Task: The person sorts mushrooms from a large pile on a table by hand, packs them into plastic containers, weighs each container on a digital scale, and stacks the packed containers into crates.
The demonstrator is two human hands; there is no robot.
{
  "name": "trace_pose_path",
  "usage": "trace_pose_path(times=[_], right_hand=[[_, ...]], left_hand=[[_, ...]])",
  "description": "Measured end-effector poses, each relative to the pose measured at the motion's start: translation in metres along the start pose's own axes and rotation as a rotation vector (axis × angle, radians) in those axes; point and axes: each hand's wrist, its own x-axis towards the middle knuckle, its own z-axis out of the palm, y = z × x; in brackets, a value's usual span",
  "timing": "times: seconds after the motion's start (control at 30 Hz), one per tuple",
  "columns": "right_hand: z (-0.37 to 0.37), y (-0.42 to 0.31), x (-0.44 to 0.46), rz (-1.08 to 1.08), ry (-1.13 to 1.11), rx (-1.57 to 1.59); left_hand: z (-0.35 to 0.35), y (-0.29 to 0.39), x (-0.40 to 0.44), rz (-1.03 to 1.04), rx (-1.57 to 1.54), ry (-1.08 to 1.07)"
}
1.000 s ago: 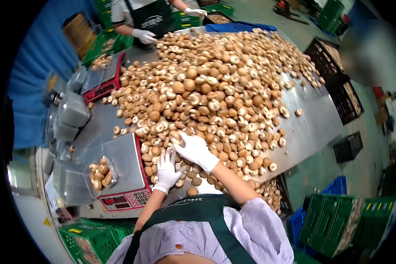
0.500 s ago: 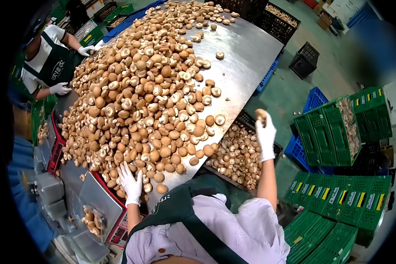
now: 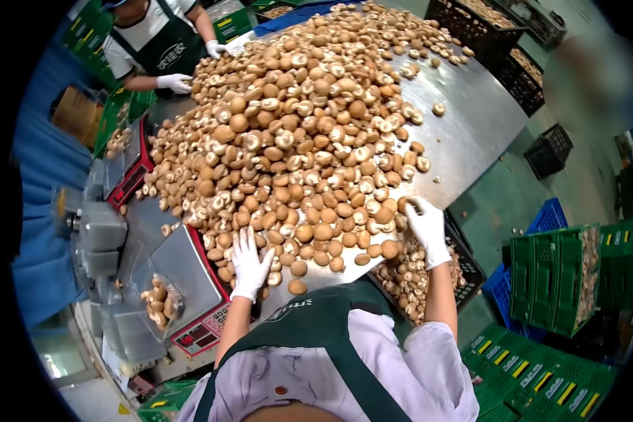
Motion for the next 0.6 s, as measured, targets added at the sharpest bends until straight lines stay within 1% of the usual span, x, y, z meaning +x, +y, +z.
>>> trace_pose_path(times=[0.03,0.07,0.1,0.17,0.2,0.23,0.3,0.37,0.43,0.5,0.53,0.6], right_hand=[[0.01,-0.014,0.002,-0.088,-0.032,-0.006],[0.018,-0.028,0.002,-0.135,-0.07,-0.032],[0.03,-0.035,0.004,-0.171,-0.063,0.017],[0.051,-0.04,0.011,-0.379,0.014,-0.153],[0.056,-0.046,0.013,-0.337,-0.034,-0.134],[0.064,-0.047,0.015,-0.4,-0.019,-0.19],[0.068,-0.059,0.011,-0.36,-0.097,-0.224],[0.075,-0.062,0.006,-0.391,-0.109,-0.237],[0.08,-0.064,0.002,-0.442,-0.137,-0.268],[0.083,-0.07,-0.008,-0.438,-0.188,-0.216],[0.083,-0.077,-0.013,-0.453,-0.221,-0.188],[0.095,-0.077,-0.023,-0.561,-0.296,-0.224]], left_hand=[[0.0,0.0,0.0,-0.012,0.017,-0.012],[0.001,0.0,0.0,-0.013,0.022,-0.01],[0.002,-0.001,0.0,-0.014,0.026,-0.01],[0.006,-0.003,-0.001,-0.024,0.018,-0.005],[0.005,-0.003,-0.001,-0.032,0.018,-0.014],[0.004,-0.002,0.0,-0.038,0.02,-0.021],[0.004,-0.002,-0.001,-0.045,0.023,-0.024],[0.005,-0.004,-0.002,-0.034,-0.007,-0.001],[0.003,-0.006,-0.005,0.037,-0.042,0.065],[-0.005,-0.004,-0.01,0.035,-0.044,-0.01],[-0.003,-0.006,-0.013,0.051,-0.023,-0.009],[-0.006,0.0,-0.018,0.045,-0.05,0.099]])
